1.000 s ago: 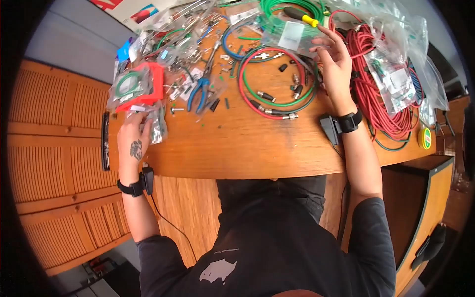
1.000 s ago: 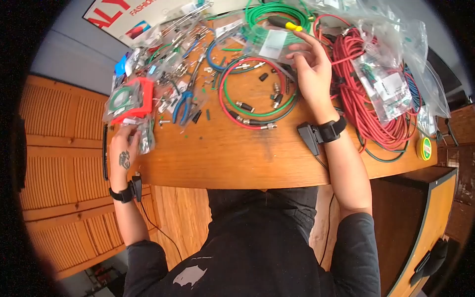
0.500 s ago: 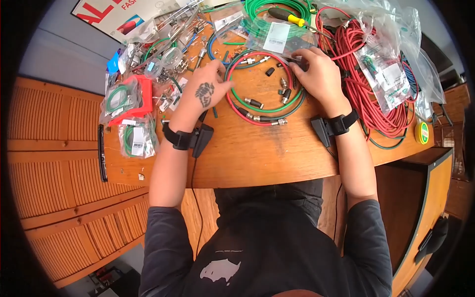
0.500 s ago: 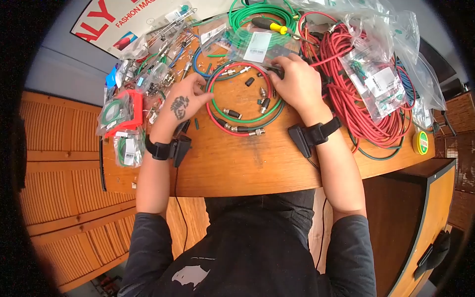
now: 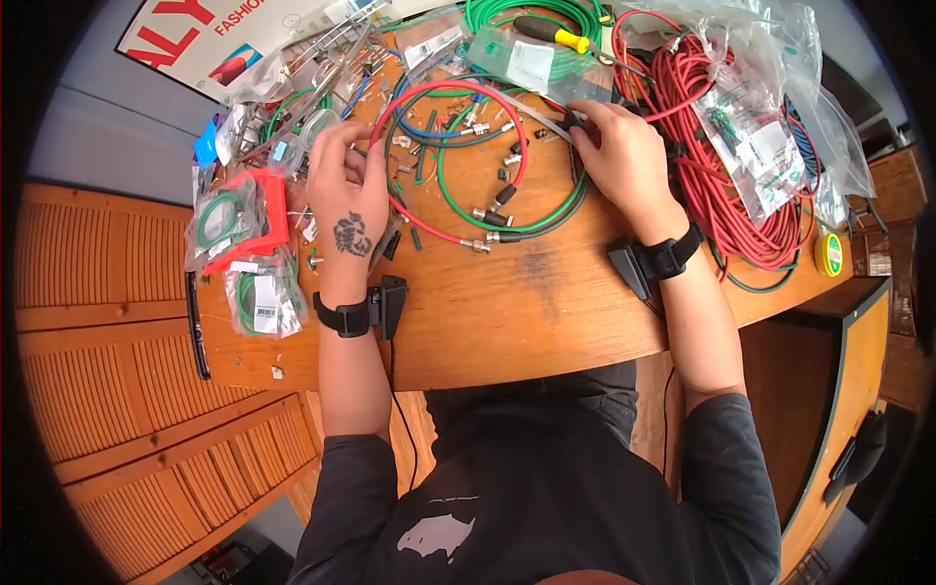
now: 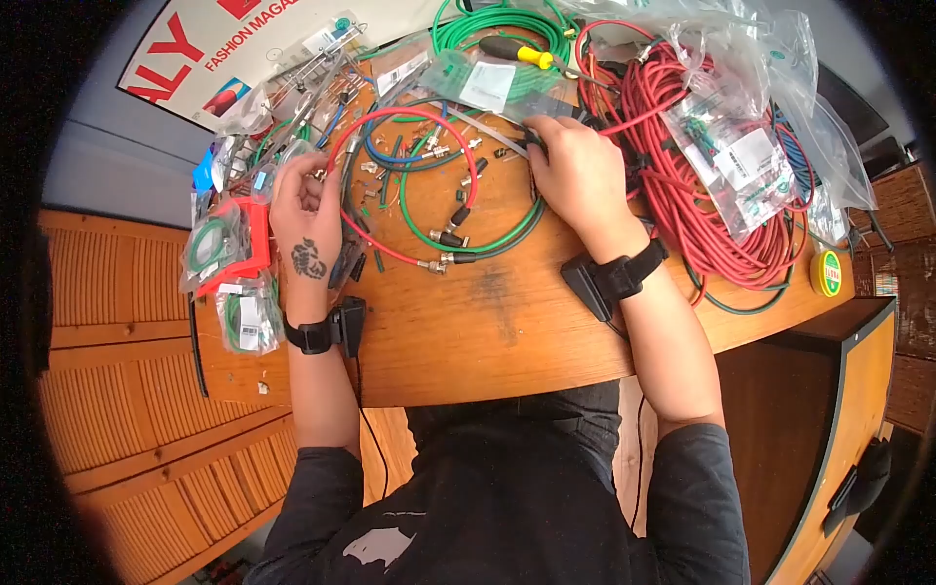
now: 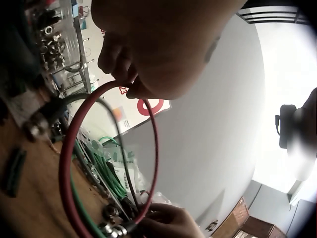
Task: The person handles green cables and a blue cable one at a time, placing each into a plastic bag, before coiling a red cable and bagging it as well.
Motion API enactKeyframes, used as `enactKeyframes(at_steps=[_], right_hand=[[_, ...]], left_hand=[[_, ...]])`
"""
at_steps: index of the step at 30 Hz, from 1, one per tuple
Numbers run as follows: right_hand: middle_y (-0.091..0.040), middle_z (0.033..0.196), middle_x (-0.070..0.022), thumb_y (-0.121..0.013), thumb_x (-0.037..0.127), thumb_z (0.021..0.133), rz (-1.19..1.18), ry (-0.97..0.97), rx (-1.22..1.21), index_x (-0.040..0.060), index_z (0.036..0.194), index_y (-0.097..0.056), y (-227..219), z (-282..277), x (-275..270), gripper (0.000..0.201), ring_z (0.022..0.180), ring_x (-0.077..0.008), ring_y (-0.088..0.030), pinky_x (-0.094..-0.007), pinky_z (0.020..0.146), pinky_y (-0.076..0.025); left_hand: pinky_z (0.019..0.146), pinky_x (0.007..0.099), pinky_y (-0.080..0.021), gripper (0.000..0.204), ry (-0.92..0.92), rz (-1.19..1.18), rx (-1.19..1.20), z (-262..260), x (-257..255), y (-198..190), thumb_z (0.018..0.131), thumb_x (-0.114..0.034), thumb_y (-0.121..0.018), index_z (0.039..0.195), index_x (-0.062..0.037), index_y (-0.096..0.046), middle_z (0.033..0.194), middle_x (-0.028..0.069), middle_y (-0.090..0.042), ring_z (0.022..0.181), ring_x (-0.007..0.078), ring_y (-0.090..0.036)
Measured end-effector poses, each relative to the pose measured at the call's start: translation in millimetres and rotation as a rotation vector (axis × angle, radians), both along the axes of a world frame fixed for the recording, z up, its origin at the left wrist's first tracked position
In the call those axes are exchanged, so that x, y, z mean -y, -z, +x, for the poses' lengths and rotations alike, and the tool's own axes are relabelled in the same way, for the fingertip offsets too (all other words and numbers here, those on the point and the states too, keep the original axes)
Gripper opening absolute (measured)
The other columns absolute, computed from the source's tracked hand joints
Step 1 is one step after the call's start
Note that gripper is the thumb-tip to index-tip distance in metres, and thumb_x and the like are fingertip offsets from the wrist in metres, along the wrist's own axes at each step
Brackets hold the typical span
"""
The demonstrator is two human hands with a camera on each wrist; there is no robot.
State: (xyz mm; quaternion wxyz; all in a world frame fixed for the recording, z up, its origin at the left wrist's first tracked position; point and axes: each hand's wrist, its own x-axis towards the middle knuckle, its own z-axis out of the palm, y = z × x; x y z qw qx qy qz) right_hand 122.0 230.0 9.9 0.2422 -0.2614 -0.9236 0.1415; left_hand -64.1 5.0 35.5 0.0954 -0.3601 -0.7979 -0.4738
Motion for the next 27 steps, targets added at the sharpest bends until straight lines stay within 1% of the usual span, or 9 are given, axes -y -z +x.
enactKeyframes(at_steps=[1, 5, 13, 16, 18, 20, 21, 23, 27], right_hand=[[-0.067, 0.088, -0.0121, -0.066, 0.015, 0.083, -0.054, -0.016, -0.098, 0.0121, 0.111, -0.067, 7, -3, -3, 0.029, 0.079, -0.0332, -0.066, -0.0433, 0.068, -0.053], [-0.067, 0.085, -0.0113, -0.068, 0.015, 0.085, -0.096, -0.084, -0.291, 0.0117, 0.115, -0.067, 8, -8, -4, 0.03, 0.074, -0.0308, -0.065, -0.0397, 0.067, -0.053], [-0.066, 0.081, -0.0082, -0.071, 0.015, 0.085, -0.073, -0.097, -0.294, 0.0108, 0.118, -0.067, 3, -10, 4, 0.034, 0.066, -0.0181, -0.062, -0.0312, 0.064, -0.051], [-0.059, 0.076, 0.001, -0.074, 0.018, 0.086, -0.592, -0.435, -0.291, 0.007, 0.134, -0.056, -17, -5, 26, 0.052, 0.065, -0.0036, -0.05, -0.0214, 0.06, -0.042], [-0.057, 0.074, 0.0032, -0.078, 0.019, 0.083, -0.772, -0.543, -0.285, 0.0105, 0.146, -0.041, -9, -7, 37, 0.074, 0.063, -0.0034, -0.048, -0.0202, 0.058, -0.039], [-0.054, 0.073, 0.004, -0.081, 0.018, 0.08, -0.846, -0.614, -0.256, 0.0115, 0.15, -0.035, -7, -9, 47, 0.084, 0.062, -0.0039, -0.047, -0.0205, 0.056, -0.038], [-0.052, 0.069, 0.0034, -0.079, 0.022, 0.083, -0.834, -0.604, -0.255, 0.0124, 0.149, -0.037, -3, -9, 52, 0.079, 0.06, -0.0043, -0.046, -0.0221, 0.056, -0.039], [-0.055, 0.066, -0.0022, -0.068, 0.029, 0.091, -0.757, -0.547, -0.155, 0.0093, 0.134, -0.055, -4, -10, 53, 0.049, 0.059, -0.0101, -0.053, -0.0277, 0.057, -0.043], [-0.06, 0.066, -0.0092, -0.054, 0.034, 0.099, -0.778, -0.482, -0.098, 0.0054, 0.111, -0.067, 6, -13, 51, 0.034, 0.061, -0.0184, -0.061, -0.0337, 0.059, -0.047]], left_hand=[[0.051, 0.0206, -0.038, 0.012, -0.037, -0.011, -0.127, 0, 1, 1, 0.089, -0.004, -0.065, 0.101, 0.0009, -0.063, 0.081, 0.0009, -0.061, 0.058, 0.0026, -0.046], [0.057, 0.0184, -0.04, 0.015, -0.057, 0.094, -0.017, -6, 12, 5, 0.094, -0.005, -0.062, 0.108, 0.0007, -0.059, 0.081, -0.0013, -0.059, 0.067, 0.0027, -0.051], [0.059, 0.0171, -0.041, 0.021, 0.018, 0.491, 0.041, -8, 24, -2, 0.097, -0.01, -0.06, 0.115, 0.0002, -0.057, 0.094, 0.0023, -0.061, 0.074, 0.004, -0.053], [0.055, 0.0175, -0.04, 0.021, 0.016, 0.533, 0.035, -2, 26, -6, 0.097, -0.01, -0.06, 0.115, 0.0004, -0.059, 0.095, 0.0027, -0.061, 0.07, 0.0041, -0.053], [0.072, 0.0209, -0.047, 0.021, 0.087, 0.529, 0.077, 7, 24, -8, 0.096, 0.0, -0.057, 0.116, 0.0041, -0.059, 0.102, 0.007, -0.063, 0.085, 0.0086, -0.058], [0.062, 0.0195, -0.043, 0.02, 0.145, 0.516, 0.041, 16, 18, -6, 0.096, -0.004, -0.059, 0.114, 0.0028, -0.06, 0.097, 0.0054, -0.062, 0.077, 0.0068, -0.055], [0.052, 0.018, -0.038, 0.019, 0.202, 0.5, 0.002, 19, 16, -6, 0.096, -0.007, -0.06, 0.113, 0.0014, -0.061, 0.092, 0.0038, -0.062, 0.068, 0.005, -0.052], [0.051, 0.0198, -0.038, 0.02, 0.254, 0.489, -0.022, 21, 15, 3, 0.096, -0.005, -0.058, 0.116, 0.0017, -0.059, 0.089, 0.0066, -0.061, 0.064, 0.0066, -0.051], [0.05, 0.0234, -0.041, 0.023, 0.428, 0.507, 0.035, 39, 10, 3, 0.098, -0.002, -0.052, 0.121, 0.0033, -0.051, 0.082, 0.0117, -0.058, 0.057, 0.0094, -0.05]])
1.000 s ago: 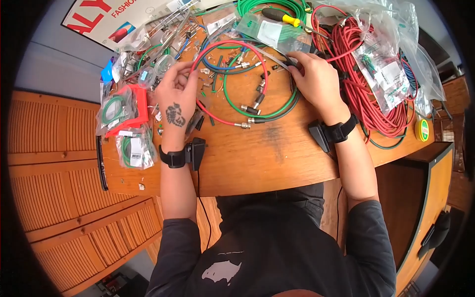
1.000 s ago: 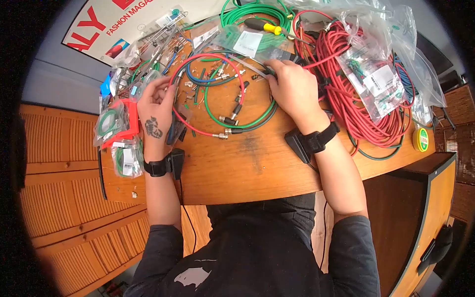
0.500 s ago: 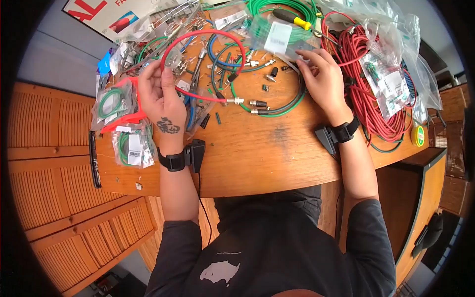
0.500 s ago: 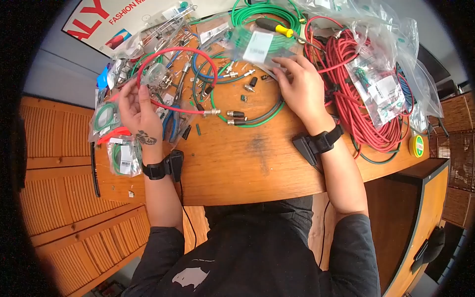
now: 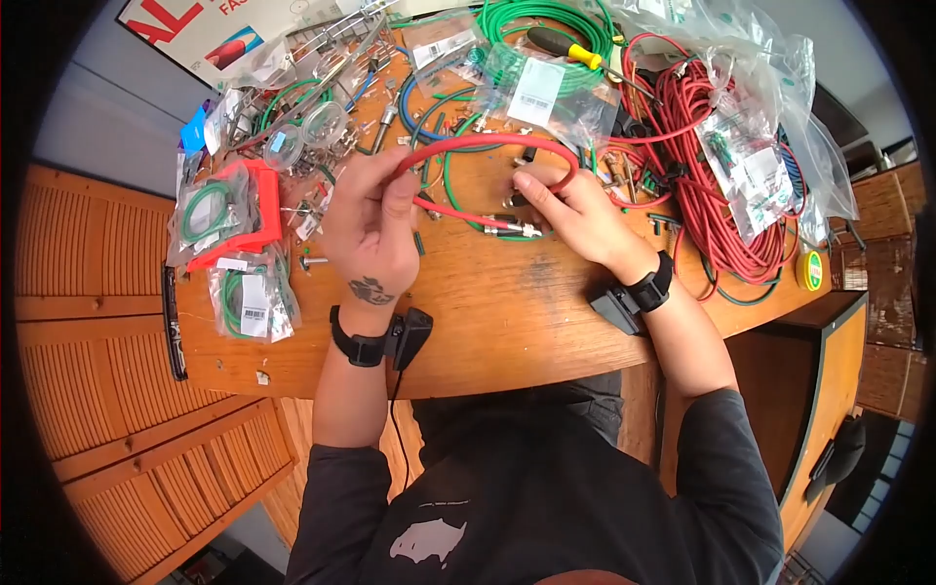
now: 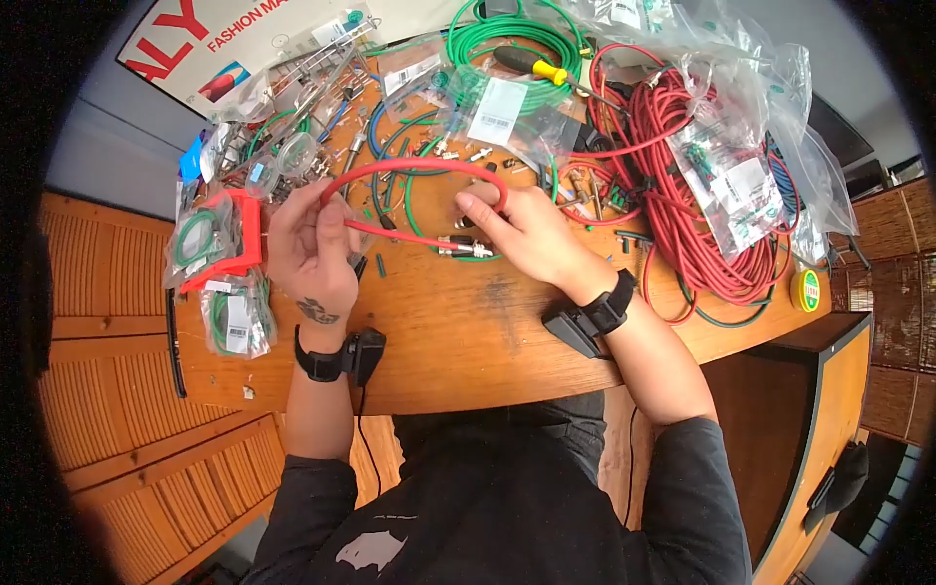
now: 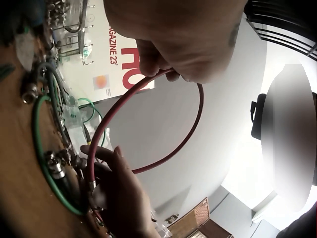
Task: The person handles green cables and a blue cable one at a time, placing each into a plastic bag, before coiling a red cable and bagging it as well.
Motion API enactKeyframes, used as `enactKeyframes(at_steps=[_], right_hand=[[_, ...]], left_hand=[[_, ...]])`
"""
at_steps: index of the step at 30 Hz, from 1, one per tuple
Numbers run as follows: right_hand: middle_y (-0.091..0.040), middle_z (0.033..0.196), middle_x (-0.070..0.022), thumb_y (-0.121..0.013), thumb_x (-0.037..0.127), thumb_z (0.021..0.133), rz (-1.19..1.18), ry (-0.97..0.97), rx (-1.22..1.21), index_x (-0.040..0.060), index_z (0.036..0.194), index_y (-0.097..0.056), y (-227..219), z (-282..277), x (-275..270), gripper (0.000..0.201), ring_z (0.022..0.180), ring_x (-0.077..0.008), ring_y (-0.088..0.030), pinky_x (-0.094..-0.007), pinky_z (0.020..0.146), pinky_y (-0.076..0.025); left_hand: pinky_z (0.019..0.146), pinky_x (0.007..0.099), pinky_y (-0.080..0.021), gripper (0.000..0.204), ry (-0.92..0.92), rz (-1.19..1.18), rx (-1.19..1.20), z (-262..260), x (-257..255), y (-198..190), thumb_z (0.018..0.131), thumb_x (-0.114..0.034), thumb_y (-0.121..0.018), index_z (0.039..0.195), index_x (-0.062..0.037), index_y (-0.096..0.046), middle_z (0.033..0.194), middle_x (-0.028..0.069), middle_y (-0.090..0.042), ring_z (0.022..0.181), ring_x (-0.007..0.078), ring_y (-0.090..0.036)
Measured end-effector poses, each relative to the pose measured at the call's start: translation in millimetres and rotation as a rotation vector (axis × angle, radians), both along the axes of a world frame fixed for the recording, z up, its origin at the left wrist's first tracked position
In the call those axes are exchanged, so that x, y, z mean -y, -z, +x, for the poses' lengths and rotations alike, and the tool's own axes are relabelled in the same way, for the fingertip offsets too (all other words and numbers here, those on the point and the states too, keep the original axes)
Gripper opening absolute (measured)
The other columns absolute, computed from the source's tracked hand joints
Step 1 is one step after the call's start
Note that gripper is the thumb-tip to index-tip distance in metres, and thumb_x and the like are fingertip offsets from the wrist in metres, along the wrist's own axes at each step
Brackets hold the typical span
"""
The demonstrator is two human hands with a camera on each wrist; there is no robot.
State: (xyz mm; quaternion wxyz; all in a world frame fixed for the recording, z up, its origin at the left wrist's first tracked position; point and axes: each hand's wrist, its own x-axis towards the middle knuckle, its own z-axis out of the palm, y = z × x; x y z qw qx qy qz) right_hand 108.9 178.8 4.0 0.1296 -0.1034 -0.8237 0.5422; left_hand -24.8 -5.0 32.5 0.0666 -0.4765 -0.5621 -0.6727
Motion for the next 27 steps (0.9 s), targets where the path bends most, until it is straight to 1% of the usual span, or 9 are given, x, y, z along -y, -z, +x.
enactKeyframes(at_steps=[4, 6, 8, 13, 18, 20, 22, 24, 27], right_hand=[[-0.064, 0.069, -0.0118, -0.043, 0.036, 0.103, 0.014, 0.1, 0.061, 0.0029, 0.1, -0.068, -8, 4, 0, 0.041, 0.065, -0.0203, -0.065, -0.0329, 0.061, -0.048], [-0.065, 0.074, -0.009, -0.04, 0.036, 0.105, -0.358, 0.06, 0.096, 0.0029, 0.104, -0.067, -6, 3, 0, 0.043, 0.067, -0.0169, -0.065, -0.0277, 0.06, -0.048], [-0.066, 0.077, -0.0079, -0.039, 0.036, 0.105, -0.448, -0.03, 0.075, 0.003, 0.108, -0.065, -7, 3, -2, 0.041, 0.069, -0.0164, -0.066, -0.026, 0.061, -0.049], [-0.067, 0.084, -0.008, -0.042, 0.033, 0.105, -0.857, -0.196, 0.027, 0.0037, 0.112, -0.056, -5, 2, -9, 0.033, 0.074, -0.0188, -0.069, -0.0244, 0.06, -0.052], [-0.066, 0.083, -0.0076, -0.046, 0.031, 0.104, -0.865, -0.166, -0.004, 0.0048, 0.109, -0.058, 6, 1, -14, 0.029, 0.062, -0.0108, -0.061, -0.0196, 0.049, -0.044], [-0.064, 0.08, -0.0062, -0.048, 0.03, 0.104, -0.785, -0.155, -0.002, 0.0052, 0.108, -0.059, 6, 2, -12, 0.027, 0.056, -0.0069, -0.056, -0.0179, 0.046, -0.04], [-0.058, 0.074, -0.0015, -0.051, 0.027, 0.103, -0.909, -0.134, -0.038, 0.0059, 0.107, -0.06, 3, 2, -5, 0.024, 0.052, -0.0014, -0.043, -0.0169, 0.044, -0.033], [-0.052, 0.074, 0.0014, -0.051, 0.025, 0.103, -0.955, -0.142, -0.078, 0.0057, 0.11, -0.059, 4, 1, 0, 0.023, 0.052, -0.0012, -0.039, -0.0162, 0.045, -0.029], [-0.052, 0.076, 0.0014, -0.05, 0.025, 0.103, -1.12, -0.205, -0.155, 0.0056, 0.113, -0.058, 7, 2, 1, 0.024, 0.054, -0.0004, -0.04, -0.0152, 0.047, -0.031]], left_hand=[[0.05, 0.0244, -0.045, 0.022, -0.005, 0.041, 0.234, 5, -7, 0, 0.099, -0.004, -0.052, 0.119, 0.0023, -0.047, 0.083, 0.0118, -0.058, 0.056, 0.0091, -0.049], [0.05, 0.0249, -0.047, 0.021, -0.039, 0.026, 0.282, 4, -10, 1, 0.099, -0.006, -0.052, 0.118, 0.0019, -0.046, 0.084, 0.0116, -0.058, 0.055, 0.0091, -0.049], [0.049, 0.0263, -0.049, 0.018, -0.035, -0.022, 0.547, 0, -12, 0, 0.1, -0.006, -0.05, 0.115, 0.0025, -0.045, 0.085, 0.0099, -0.058, 0.053, 0.0082, -0.048], [0.049, 0.0265, -0.048, 0.017, 0.091, 0.084, 0.733, -19, -17, 24, 0.101, -0.011, -0.05, 0.113, -0.001, -0.046, 0.082, 0.0078, -0.057, 0.052, 0.0081, -0.044], [0.054, 0.0265, -0.047, 0.02, 0.218, 0.021, 0.754, -15, -18, 16, 0.1, -0.012, -0.051, 0.117, -0.0025, -0.048, 0.087, 0.0087, -0.059, 0.057, 0.0102, -0.047], [0.058, 0.0273, -0.048, 0.028, 0.397, 0.132, 1.067, -5, -21, -1, 0.099, -0.011, -0.053, 0.124, -0.0016, -0.047, 0.099, 0.0118, -0.062, 0.065, 0.0131, -0.054], [0.063, 0.0296, -0.052, 0.033, 0.48, 0.091, 1.085, -7, -19, 13, 0.098, -0.009, -0.054, 0.129, -0.0005, -0.049, 0.1, 0.0114, -0.064, 0.069, 0.0156, -0.06], [0.064, 0.0269, -0.052, 0.034, 0.531, -0.365, 0.787, -4, -22, 21, 0.096, -0.008, -0.058, 0.128, 0.0005, -0.053, 0.099, 0.0099, -0.065, 0.073, 0.0148, -0.062], [0.064, 0.0265, -0.051, 0.036, 0.575, -0.35, 0.786, 12, -24, 19, 0.091, -0.001, -0.064, 0.126, 0.0026, -0.056, 0.095, 0.0095, -0.067, 0.077, 0.0155, -0.065]])
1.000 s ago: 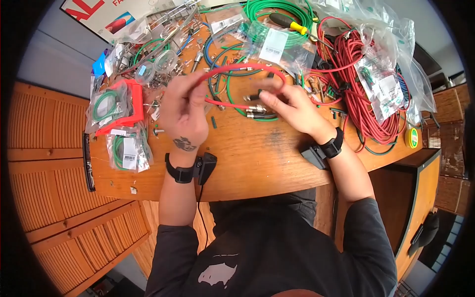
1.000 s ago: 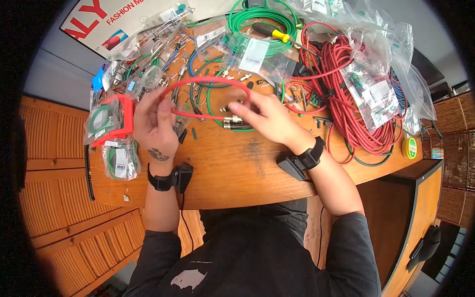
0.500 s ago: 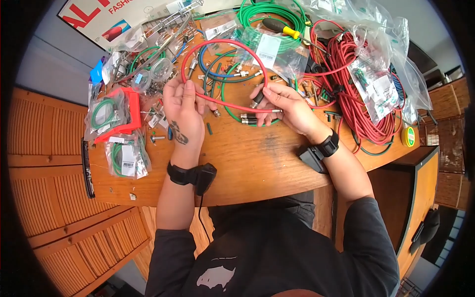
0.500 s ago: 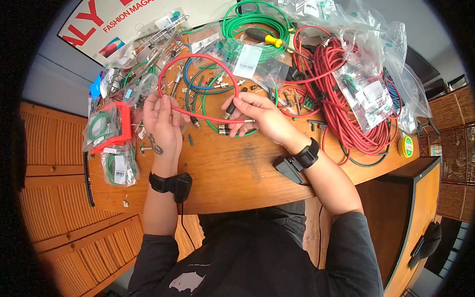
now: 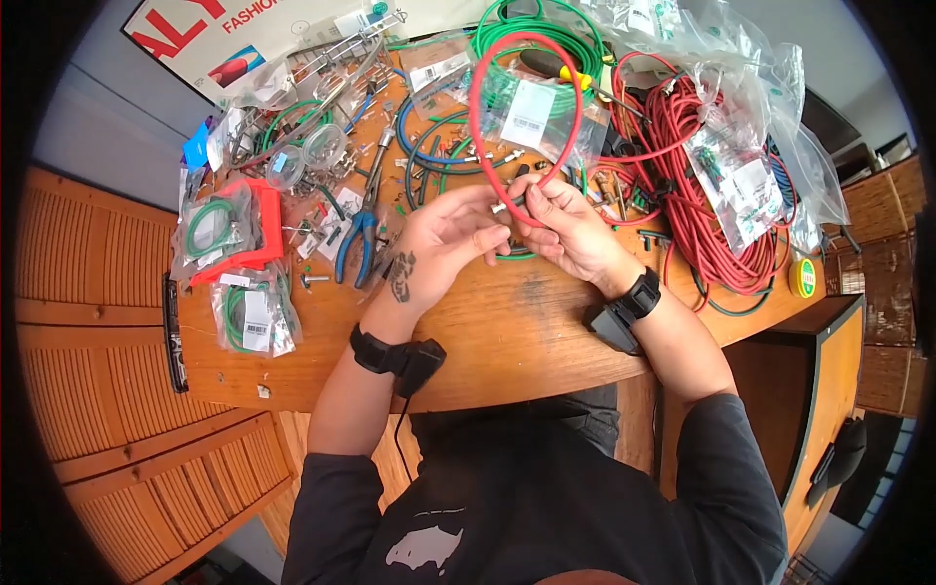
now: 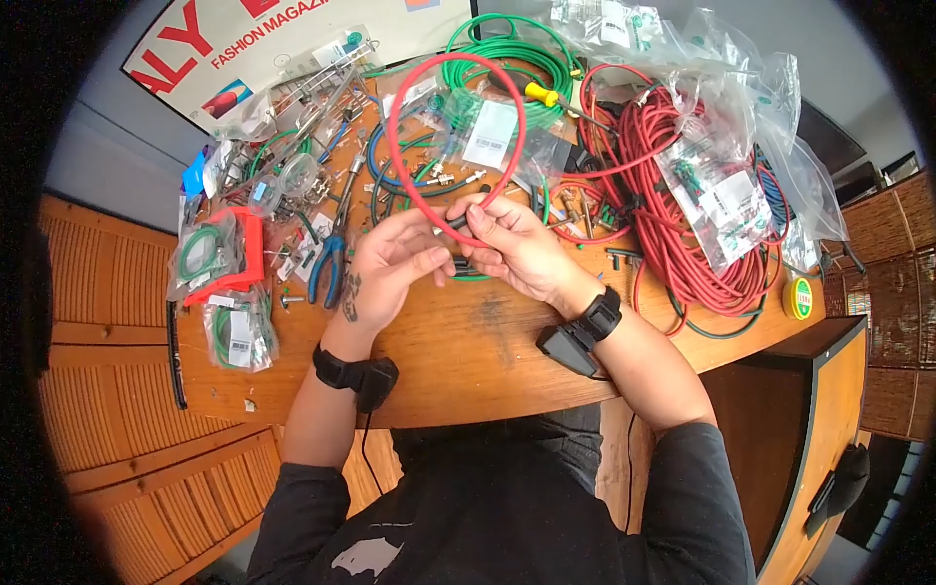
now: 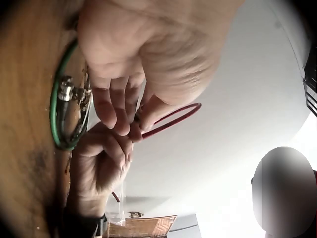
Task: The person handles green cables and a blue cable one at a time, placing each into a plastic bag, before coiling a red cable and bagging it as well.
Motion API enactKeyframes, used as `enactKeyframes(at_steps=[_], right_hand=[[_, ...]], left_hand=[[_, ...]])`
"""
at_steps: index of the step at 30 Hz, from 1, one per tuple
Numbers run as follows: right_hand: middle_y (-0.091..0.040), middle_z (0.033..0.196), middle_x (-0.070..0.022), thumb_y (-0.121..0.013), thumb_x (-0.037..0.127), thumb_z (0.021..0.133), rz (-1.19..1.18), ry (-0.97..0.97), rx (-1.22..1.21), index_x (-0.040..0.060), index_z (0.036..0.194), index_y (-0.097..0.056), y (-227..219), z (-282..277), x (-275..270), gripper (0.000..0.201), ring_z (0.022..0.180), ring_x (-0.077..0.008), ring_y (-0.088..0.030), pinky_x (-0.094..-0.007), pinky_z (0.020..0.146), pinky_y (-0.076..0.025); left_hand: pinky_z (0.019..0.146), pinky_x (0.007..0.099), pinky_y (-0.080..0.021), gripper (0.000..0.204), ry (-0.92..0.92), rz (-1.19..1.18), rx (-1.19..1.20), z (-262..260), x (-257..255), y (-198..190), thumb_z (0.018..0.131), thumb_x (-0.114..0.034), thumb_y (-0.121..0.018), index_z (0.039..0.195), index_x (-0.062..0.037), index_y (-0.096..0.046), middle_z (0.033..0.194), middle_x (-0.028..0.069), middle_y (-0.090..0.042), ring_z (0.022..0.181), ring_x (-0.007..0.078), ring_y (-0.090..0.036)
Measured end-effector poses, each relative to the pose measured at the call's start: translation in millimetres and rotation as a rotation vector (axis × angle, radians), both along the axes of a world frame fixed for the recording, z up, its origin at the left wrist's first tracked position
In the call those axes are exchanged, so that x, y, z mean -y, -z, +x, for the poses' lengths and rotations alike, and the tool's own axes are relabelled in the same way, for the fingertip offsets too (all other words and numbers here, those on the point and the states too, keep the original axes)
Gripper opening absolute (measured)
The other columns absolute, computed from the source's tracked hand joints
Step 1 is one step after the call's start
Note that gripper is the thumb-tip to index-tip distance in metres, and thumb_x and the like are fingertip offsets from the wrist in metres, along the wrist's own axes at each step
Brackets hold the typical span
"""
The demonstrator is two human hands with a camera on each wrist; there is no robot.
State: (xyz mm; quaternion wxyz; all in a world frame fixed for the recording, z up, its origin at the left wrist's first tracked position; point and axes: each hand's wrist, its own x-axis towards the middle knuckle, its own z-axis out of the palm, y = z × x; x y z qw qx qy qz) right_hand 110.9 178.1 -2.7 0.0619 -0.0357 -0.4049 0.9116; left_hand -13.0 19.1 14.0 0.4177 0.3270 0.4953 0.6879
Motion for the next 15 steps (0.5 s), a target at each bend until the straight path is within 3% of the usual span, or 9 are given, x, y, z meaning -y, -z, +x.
enactKeyframes(at_steps=[2, 6, 9, 11, 12, 14, 15], right_hand=[[-0.051, 0.078, 0.0017, -0.05, 0.026, 0.103, -0.151, -0.088, -0.036, 0.0055, 0.117, -0.057, 1, 1, -1, 0.026, 0.055, 0.0003, -0.039, -0.0143, 0.048, -0.032], [-0.05, 0.076, 0.0024, -0.05, 0.026, 0.103, -0.211, -0.15, -0.032, 0.0057, 0.121, -0.057, 1, 0, -2, 0.028, 0.053, 0.0009, -0.037, -0.0139, 0.047, -0.032], [-0.051, 0.075, 0.0039, -0.053, 0.026, 0.102, -0.056, -0.113, 0.047, 0.0067, 0.127, -0.057, -8, -1, -4, 0.032, 0.051, 0.0005, -0.037, -0.0145, 0.047, -0.03], [-0.054, 0.072, 0.006, -0.062, 0.024, 0.097, 0.257, 0.023, 0.189, 0.0065, 0.126, -0.06, -16, -1, -3, 0.034, 0.051, 0.0001, -0.039, -0.0164, 0.046, -0.029], [-0.054, 0.072, 0.006, -0.062, 0.024, 0.097, 0.257, 0.024, 0.191, 0.0065, 0.126, -0.06, -13, -2, -7, 0.034, 0.051, 0.0001, -0.039, -0.0164, 0.046, -0.029], [-0.056, 0.07, 0.0068, -0.071, 0.021, 0.091, 0.634, 0.154, 0.258, 0.0055, 0.121, -0.064, -6, -4, -18, 0.035, 0.053, -0.0006, -0.042, -0.0178, 0.046, -0.03], [-0.056, 0.07, 0.0068, -0.071, 0.021, 0.091, 0.636, 0.152, 0.257, 0.0055, 0.121, -0.064, -7, -3, -20, 0.035, 0.053, -0.0006, -0.042, -0.0178, 0.046, -0.03]], left_hand=[[0.064, 0.0278, -0.051, 0.033, -0.036, 0.016, -0.004, 3, -2, 4, 0.088, 0.001, -0.068, 0.12, 0.0035, -0.06, 0.095, 0.0097, -0.069, 0.076, 0.0171, -0.065], [0.066, 0.0274, -0.051, 0.027, -0.083, -0.014, -0.091, 6, -1, 10, 0.091, -0.001, -0.065, 0.118, 0.0027, -0.062, 0.099, 0.012, -0.069, 0.08, 0.0162, -0.065], [0.076, 0.029, -0.053, 0.022, -0.234, 0.116, -0.049, 1, -8, 12, 0.096, -0.009, -0.06, 0.114, 0.0028, -0.061, 0.094, 0.0084, -0.069, 0.084, 0.0148, -0.066], [0.09, 0.0414, -0.052, 0.021, -0.311, 0.273, 0.171, -9, -9, 12, 0.103, -0.016, -0.047, 0.115, -0.0012, -0.055, 0.11, 0.0152, -0.065, 0.102, 0.0281, -0.065], [0.097, 0.0478, -0.048, 0.02, -0.293, 0.268, 0.209, -15, -4, 9, 0.105, -0.02, -0.042, 0.113, -0.0038, -0.051, 0.107, 0.014, -0.064, 0.108, 0.0346, -0.063], [0.095, 0.0476, -0.05, 0.021, -0.304, 0.249, 0.283, -29, 3, 15, 0.105, -0.02, -0.041, 0.112, -0.0033, -0.051, 0.105, 0.0133, -0.064, 0.107, 0.0355, -0.064], [0.092, 0.0473, -0.052, 0.022, -0.317, 0.231, 0.354, -33, 5, 15, 0.105, -0.021, -0.041, 0.112, -0.0028, -0.051, 0.103, 0.0126, -0.064, 0.106, 0.0364, -0.065]])
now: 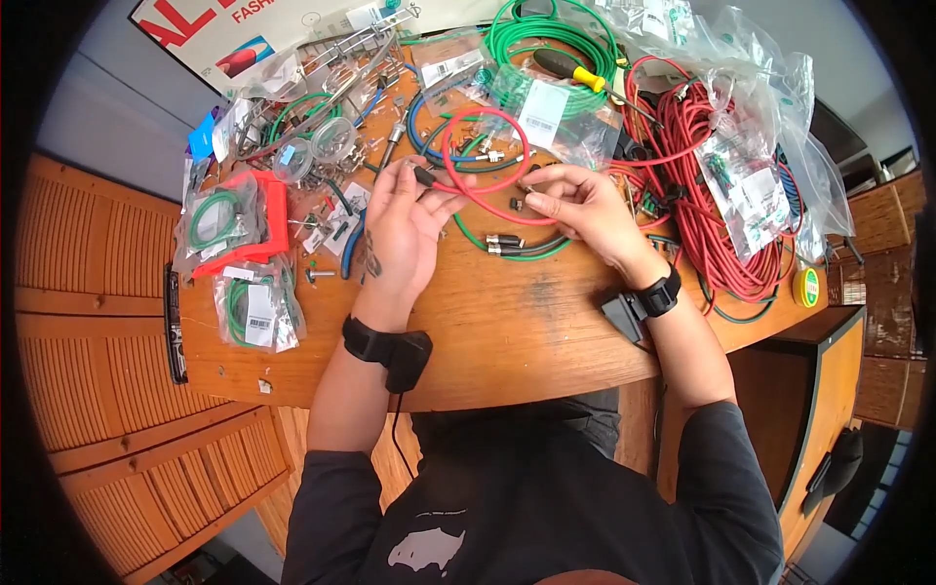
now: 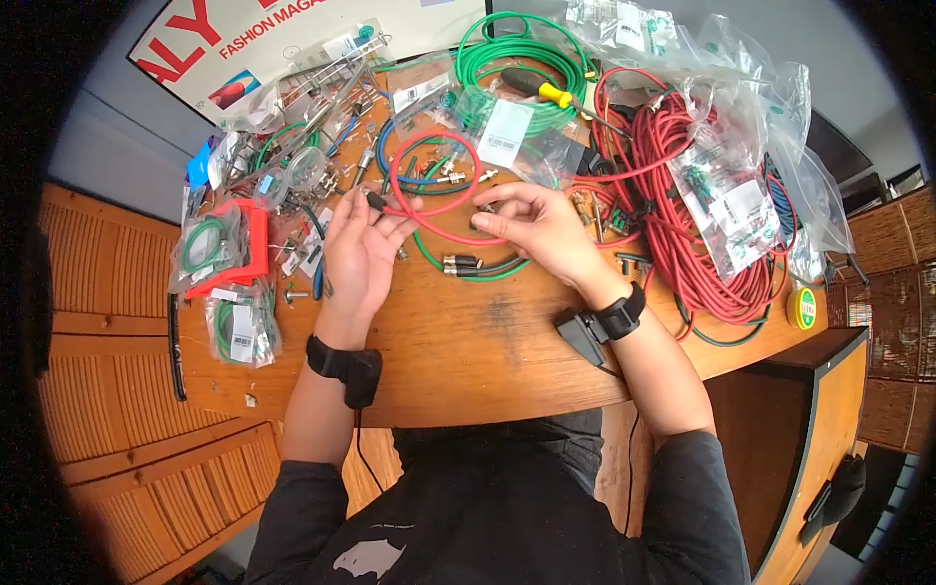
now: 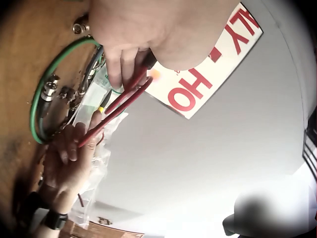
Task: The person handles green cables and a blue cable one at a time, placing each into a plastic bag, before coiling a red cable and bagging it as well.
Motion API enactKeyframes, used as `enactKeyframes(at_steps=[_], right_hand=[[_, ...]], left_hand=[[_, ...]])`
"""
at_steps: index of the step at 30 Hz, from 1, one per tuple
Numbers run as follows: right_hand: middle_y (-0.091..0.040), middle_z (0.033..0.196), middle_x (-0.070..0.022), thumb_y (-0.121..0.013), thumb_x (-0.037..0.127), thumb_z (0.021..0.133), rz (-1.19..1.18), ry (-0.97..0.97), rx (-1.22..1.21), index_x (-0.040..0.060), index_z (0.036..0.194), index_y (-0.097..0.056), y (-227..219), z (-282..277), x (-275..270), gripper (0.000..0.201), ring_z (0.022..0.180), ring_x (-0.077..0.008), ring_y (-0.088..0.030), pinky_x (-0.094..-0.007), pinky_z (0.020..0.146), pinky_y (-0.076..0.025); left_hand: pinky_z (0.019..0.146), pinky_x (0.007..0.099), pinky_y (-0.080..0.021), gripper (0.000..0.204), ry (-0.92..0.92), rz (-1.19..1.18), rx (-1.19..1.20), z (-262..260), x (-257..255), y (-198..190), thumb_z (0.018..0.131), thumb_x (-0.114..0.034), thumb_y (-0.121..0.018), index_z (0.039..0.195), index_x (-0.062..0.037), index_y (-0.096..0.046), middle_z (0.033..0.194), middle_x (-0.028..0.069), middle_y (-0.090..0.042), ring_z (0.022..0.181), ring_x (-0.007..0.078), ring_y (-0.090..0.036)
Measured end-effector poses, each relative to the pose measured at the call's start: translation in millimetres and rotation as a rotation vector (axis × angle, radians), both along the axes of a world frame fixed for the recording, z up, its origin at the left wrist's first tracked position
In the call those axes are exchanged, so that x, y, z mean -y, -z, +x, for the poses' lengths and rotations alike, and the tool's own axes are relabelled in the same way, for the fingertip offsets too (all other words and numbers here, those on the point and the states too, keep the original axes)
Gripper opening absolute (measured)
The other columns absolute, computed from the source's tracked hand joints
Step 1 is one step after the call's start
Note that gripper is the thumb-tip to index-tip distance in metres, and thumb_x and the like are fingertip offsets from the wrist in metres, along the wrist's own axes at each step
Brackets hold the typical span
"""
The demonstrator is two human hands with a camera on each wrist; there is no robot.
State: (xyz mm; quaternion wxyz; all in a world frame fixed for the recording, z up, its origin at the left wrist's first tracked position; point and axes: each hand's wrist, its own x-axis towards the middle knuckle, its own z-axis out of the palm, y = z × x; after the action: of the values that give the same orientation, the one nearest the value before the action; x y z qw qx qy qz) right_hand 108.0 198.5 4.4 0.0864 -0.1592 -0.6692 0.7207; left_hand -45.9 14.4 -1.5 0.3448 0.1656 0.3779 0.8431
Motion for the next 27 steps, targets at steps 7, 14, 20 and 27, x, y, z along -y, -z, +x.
enactKeyframes(at_steps=[7, 14, 20, 27], right_hand=[[-0.066, 0.084, 0.0009, -0.072, 0.01, 0.088, -0.399, 0.059, -0.133, 0.0054, 0.124, -0.06, 3, 1, -8, 0.039, 0.07, -0.0038, -0.058, -0.017, 0.06, -0.043], [-0.067, 0.11, -0.0047, -0.061, 0.003, 0.094, -0.709, -0.01, -0.211, 0.0034, 0.129, -0.056, 8, 1, -8, 0.036, 0.103, -0.011, -0.063, -0.0246, 0.089, -0.051], [-0.062, 0.116, -0.0049, -0.055, 0.009, 0.098, -0.569, 0.064, -0.243, 0.0022, 0.136, -0.05, 5, -1, 1, 0.039, 0.108, -0.0153, -0.061, -0.0328, 0.099, -0.048], [-0.058, 0.096, -0.0001, -0.049, 0.01, 0.102, -0.458, 0.1, -0.28, 0.0026, 0.142, -0.045, 5, -3, -3, 0.041, 0.086, -0.0099, -0.058, -0.0273, 0.081, -0.055]], left_hand=[[0.083, 0.0392, -0.05, 0.024, 0.179, -0.017, 0.118, -6, 6, -4, 0.105, -0.023, -0.042, 0.116, -0.0031, -0.051, 0.086, 0.0054, -0.054, 0.081, 0.0204, -0.055], [0.081, 0.0367, -0.05, 0.029, 0.221, -0.079, 0.023, 4, 4, -11, 0.105, -0.023, -0.043, 0.12, -0.0012, -0.052, 0.084, 0.0045, -0.053, 0.081, 0.0188, -0.056], [0.068, 0.0347, -0.054, 0.028, 0.03, -0.251, -0.142, 13, -5, -10, 0.104, -0.024, -0.047, 0.121, -0.0017, -0.05, 0.082, 0.0055, -0.056, 0.069, 0.0184, -0.059], [0.057, 0.0321, -0.051, 0.028, -0.101, -0.38, -0.136, 4, -1, -4, 0.102, -0.02, -0.05, 0.123, -0.0011, -0.047, 0.075, 0.0049, -0.053, 0.059, 0.014, -0.053]])
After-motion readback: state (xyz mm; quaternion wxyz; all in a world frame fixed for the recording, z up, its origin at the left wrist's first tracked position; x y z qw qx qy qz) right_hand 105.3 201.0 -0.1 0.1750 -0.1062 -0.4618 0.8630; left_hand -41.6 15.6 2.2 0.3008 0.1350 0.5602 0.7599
